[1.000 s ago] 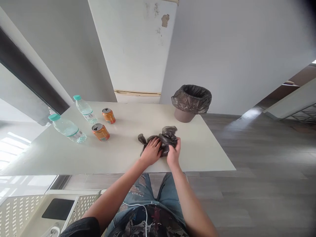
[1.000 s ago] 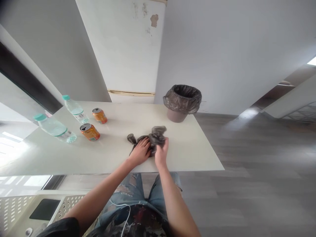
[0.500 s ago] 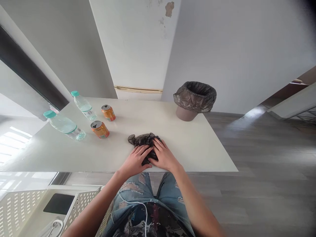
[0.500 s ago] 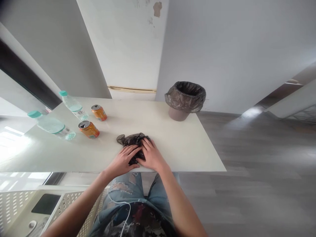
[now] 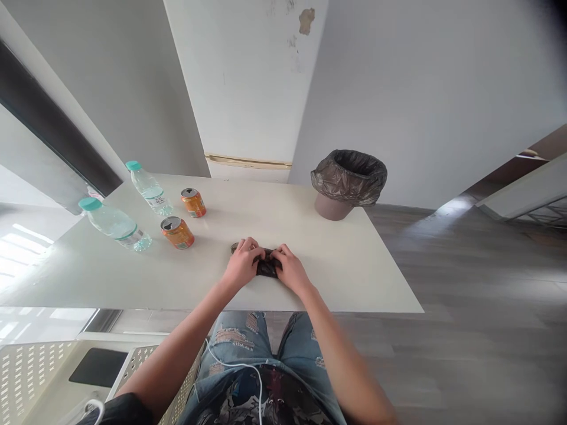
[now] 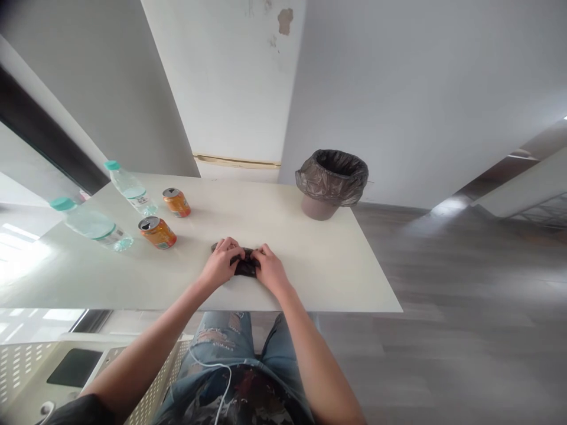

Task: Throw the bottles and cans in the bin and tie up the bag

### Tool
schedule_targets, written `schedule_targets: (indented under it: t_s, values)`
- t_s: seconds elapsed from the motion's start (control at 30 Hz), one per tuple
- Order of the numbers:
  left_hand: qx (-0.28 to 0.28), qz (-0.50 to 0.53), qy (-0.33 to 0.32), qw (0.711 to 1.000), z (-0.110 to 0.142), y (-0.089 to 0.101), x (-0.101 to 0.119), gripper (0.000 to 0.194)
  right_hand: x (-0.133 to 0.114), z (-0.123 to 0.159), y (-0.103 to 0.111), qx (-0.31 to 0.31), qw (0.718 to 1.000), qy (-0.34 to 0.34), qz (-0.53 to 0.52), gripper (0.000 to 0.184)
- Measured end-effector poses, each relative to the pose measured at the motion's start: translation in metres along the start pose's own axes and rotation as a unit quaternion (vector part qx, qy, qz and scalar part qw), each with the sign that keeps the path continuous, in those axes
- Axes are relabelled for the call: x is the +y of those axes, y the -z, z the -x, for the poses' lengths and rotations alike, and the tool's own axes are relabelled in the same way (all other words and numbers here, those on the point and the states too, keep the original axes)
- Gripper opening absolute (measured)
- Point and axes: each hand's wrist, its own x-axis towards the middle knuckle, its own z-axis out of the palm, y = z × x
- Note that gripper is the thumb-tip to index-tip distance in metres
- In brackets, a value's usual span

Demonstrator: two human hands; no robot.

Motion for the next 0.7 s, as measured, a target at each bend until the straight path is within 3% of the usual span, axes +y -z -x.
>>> schedule_targets:
  t_s: [0.13, 0.2, 0.3, 0.37, 0.43, 0.53, 0.63, 0.7]
  values:
    - [-0.010, -0.065, -0.088, 0.994, 0.024, 0.000, 0.000, 0.019, 0.004, 0.001, -0.007, 0.033, 0.999, -0.018, 0.004, 0.028]
    - [-0.054, -0.066, -0.114, 0.990, 0.035, 0.001, -0.006, 0.037, 0.003, 0.009, -0.002, 0.039, 0.999, 0.011, 0.002, 0.026]
    - [-0.104, -0.048, -0.089, 0.989, 0.036, 0.005, -0.016, 0.044, 0.005, 0.019, 0.013, -0.004, 0.993, 0.116, 0.024, 0.051]
    - [-0.113, -0.025, -0.035, 0.993, 0.027, 0.006, -0.023, 0.036, 0.009, 0.021, 0.018, -0.028, 0.990, 0.136, 0.017, 0.043]
    - [-0.112, 0.016, 0.010, 0.994, 0.013, 0.005, -0.029, 0.030, 0.014, 0.018, 0.016, -0.011, 0.997, 0.079, -0.012, 0.026]
    - [-0.081, 0.049, 0.054, 0.994, -0.010, -0.002, -0.034, 0.017, 0.017, 0.005, 0.003, 0.039, 0.997, -0.036, -0.049, 0.018]
    - [-0.011, -0.028, 0.104, 0.994, -0.021, -0.009, -0.029, 0.008, 0.017, -0.008, -0.009, 0.073, 0.994, -0.077, -0.039, 0.013]
    - [0.050, -0.086, 0.099, 0.990, -0.018, -0.011, -0.019, 0.010, 0.017, -0.012, -0.014, 0.098, 0.992, -0.077, -0.008, 0.010]
